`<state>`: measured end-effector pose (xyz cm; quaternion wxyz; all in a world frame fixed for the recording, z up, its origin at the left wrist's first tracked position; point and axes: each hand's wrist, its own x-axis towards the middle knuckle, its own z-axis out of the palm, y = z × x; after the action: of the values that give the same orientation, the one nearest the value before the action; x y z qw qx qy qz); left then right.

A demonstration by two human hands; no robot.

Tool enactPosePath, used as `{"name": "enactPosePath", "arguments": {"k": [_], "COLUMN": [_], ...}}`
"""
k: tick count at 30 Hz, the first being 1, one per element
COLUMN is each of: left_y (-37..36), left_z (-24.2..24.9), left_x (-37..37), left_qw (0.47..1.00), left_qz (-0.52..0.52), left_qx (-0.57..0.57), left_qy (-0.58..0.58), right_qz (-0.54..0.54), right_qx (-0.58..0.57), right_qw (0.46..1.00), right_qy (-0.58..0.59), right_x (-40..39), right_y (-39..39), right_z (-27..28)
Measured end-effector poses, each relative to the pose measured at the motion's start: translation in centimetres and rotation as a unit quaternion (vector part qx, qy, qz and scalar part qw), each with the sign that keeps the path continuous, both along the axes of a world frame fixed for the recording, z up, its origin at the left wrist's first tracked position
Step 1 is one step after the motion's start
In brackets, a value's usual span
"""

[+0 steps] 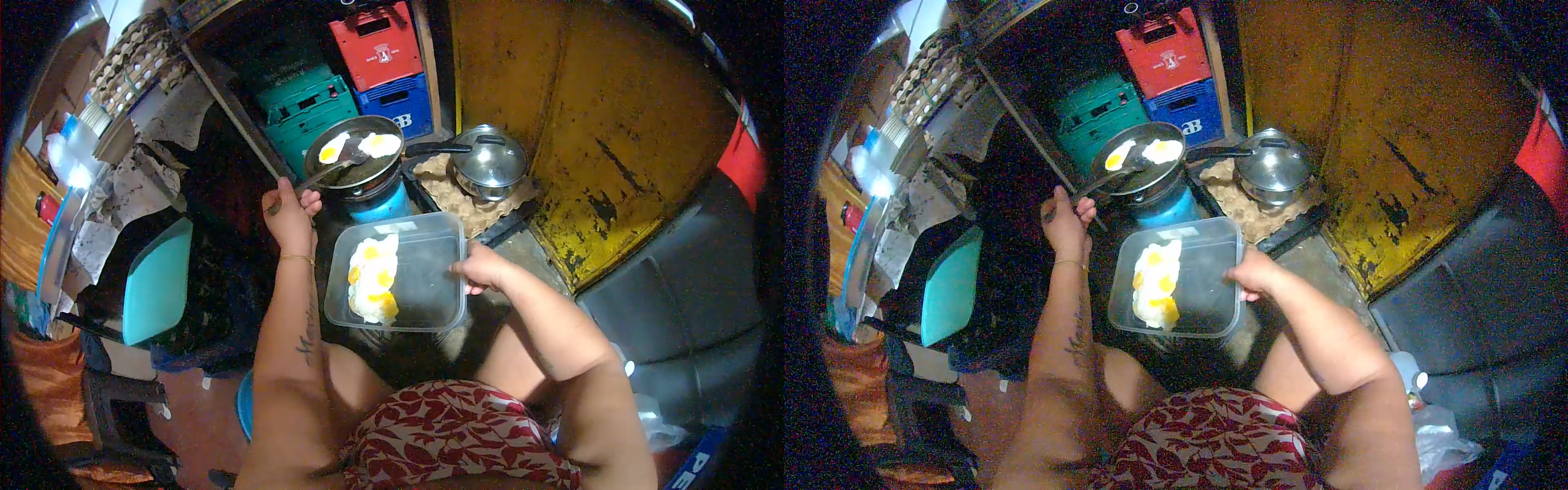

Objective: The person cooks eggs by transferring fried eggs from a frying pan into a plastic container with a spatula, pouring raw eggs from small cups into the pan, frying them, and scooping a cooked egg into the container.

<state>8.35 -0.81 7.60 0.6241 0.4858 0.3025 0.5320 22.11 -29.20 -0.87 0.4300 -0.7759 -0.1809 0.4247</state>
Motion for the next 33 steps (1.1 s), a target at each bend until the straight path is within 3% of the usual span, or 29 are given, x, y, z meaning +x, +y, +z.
{"name": "enactPosePath", "arguments": {"k": [6, 12, 14, 17, 20, 24, 33], "left_y": [-0.8, -1.6, -1.9, -1.8, -1.4, 1.2, 10.1], "left_z": [0.5, 1.0, 1.8, 3.9, 6.9, 10.3, 9.7], "left_x": [-0.5, -0.9, -1.0, -1.2, -1.2, -2.5, -4.4], "left_qw": [1.0, 0.999, 0.98, 0.957, 0.953, 0.97, 0.982], "left_qz": [0.005, 0.004, -0.035, -0.085, -0.029, 0.001, -0.016], "left_qx": [-0.003, 0.047, 0.183, 0.251, 0.241, 0.183, 0.047], "left_qy": [0.004, 0.007, 0.07, 0.115, 0.183, 0.162, 0.183], "right_qz": [0.042, 0.002, 0.004, 0.004, 0.0, 0.036, 0.037], "right_qx": [-0.003, 0.008, 0.0, -0.006, -0.003, -0.018, -0.013], "right_qw": [0.999, 1.0, 1.0, 1.0, 1.0, 0.999, 0.999], "right_qy": [0.018, 0.006, 0.006, 0.001, -0.006, 0.021, 0.028], "right_x": [0.3, -0.1, 0.0, -0.2, -0.6, -0.1, 0.2], "right_y": [-0.3, -0.3, -0.2, -0.2, -0.2, -0.4, -0.2], "right_z": [-0.1, -0.1, -0.4, 0.1, 1.0, 1.2, 0.0]}}
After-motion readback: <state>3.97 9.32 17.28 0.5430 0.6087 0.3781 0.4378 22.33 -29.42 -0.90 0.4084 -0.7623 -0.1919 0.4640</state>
